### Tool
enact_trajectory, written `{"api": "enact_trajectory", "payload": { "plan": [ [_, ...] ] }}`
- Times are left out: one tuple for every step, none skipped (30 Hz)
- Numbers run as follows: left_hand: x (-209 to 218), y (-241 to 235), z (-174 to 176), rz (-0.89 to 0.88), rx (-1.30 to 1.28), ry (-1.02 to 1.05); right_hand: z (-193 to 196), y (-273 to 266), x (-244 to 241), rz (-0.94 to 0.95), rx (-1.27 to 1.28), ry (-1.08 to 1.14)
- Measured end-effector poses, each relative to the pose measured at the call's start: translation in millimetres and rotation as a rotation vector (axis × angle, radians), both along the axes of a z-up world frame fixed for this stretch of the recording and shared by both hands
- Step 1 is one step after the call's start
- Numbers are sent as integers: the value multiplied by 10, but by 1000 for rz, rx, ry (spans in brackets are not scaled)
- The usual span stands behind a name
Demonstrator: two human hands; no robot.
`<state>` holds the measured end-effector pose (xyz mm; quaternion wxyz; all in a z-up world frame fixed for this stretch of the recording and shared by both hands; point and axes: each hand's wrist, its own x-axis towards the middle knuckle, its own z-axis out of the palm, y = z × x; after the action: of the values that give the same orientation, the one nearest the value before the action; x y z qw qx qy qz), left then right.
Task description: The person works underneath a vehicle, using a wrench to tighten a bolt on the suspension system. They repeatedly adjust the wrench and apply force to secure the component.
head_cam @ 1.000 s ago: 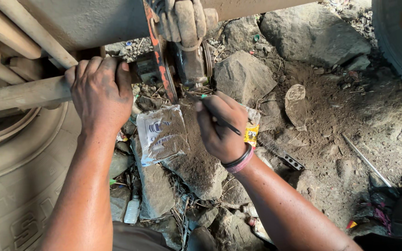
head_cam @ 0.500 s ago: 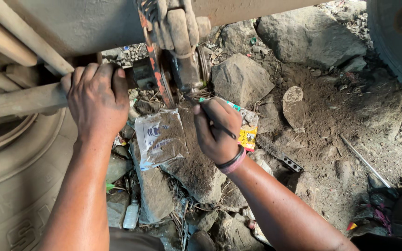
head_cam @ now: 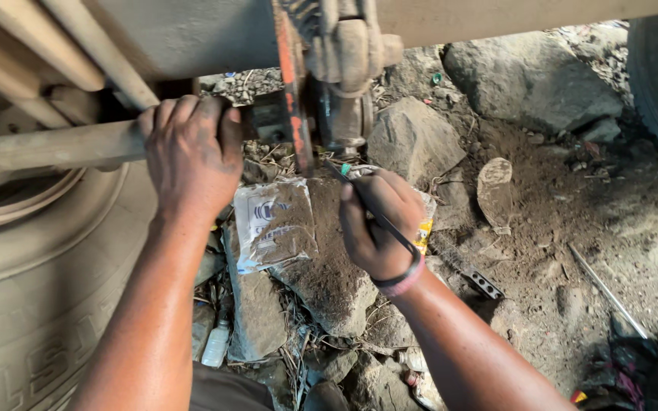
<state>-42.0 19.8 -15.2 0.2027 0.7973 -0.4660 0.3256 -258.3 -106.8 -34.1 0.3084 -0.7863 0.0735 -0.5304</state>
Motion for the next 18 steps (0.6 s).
{"api": "enact_trajectory", "payload": {
  "plan": [
    [-51, 13, 0, -7, -20, 18, 38, 18, -15, -6, -24, 1],
    [-129, 41, -1, -44, -87, 43, 84, 25, -46, -12, -51, 3],
    [-238, 91, -1, -81, -155, 68, 128, 33, -63, -18, -78, 5],
    [-354, 129, 13, -118, -224, 90, 168, 37, -58, -34, -65, 18],
    [-476, 136, 33, -133, -253, 110, 200, 40, -53, -49, -51, 32],
    [-603, 128, 65, -150, -282, 124, 224, 39, -32, -66, -38, 40],
    [-755, 134, 99, -239, -256, 184, 235, 35, -7, -90, -58, 58],
    [-911, 140, 133, -332, -229, 244, 228, 33, 19, -115, -77, 77],
    [-1070, 153, 168, -416, -203, 212, 211, 26, 44, -141, -95, 95],
    [-1208, 153, 205, -501, -176, 180, 191, 3, 66, -128, -108, 95],
    [-1290, 129, 241, -540, -163, 191, 173, -25, 93, -115, -120, 95],
    [-1352, 116, 273, -577, -150, 203, 157, -37, 110, -101, -133, 96],
    [-1380, 123, 304, -615, -137, 214, 146, -29, 112, -101, -134, 116],
    [-1373, 136, 337, -610, -133, 221, 147, -18, 118, -100, -137, 133],
    [-1361, 145, 361, -606, -130, 227, 155, -5, 126, -100, -140, 150],
    [-1353, 156, 373, -601, -126, 237, 162, 13, 125, -84, -137, 132],
    [-1338, 168, 381, -600, -114, 232, 171, 31, 121, -68, -134, 114],
    [-1318, 184, 387, -598, -100, 228, 181, 49, 116, -51, -129, 97]
  ]
}}
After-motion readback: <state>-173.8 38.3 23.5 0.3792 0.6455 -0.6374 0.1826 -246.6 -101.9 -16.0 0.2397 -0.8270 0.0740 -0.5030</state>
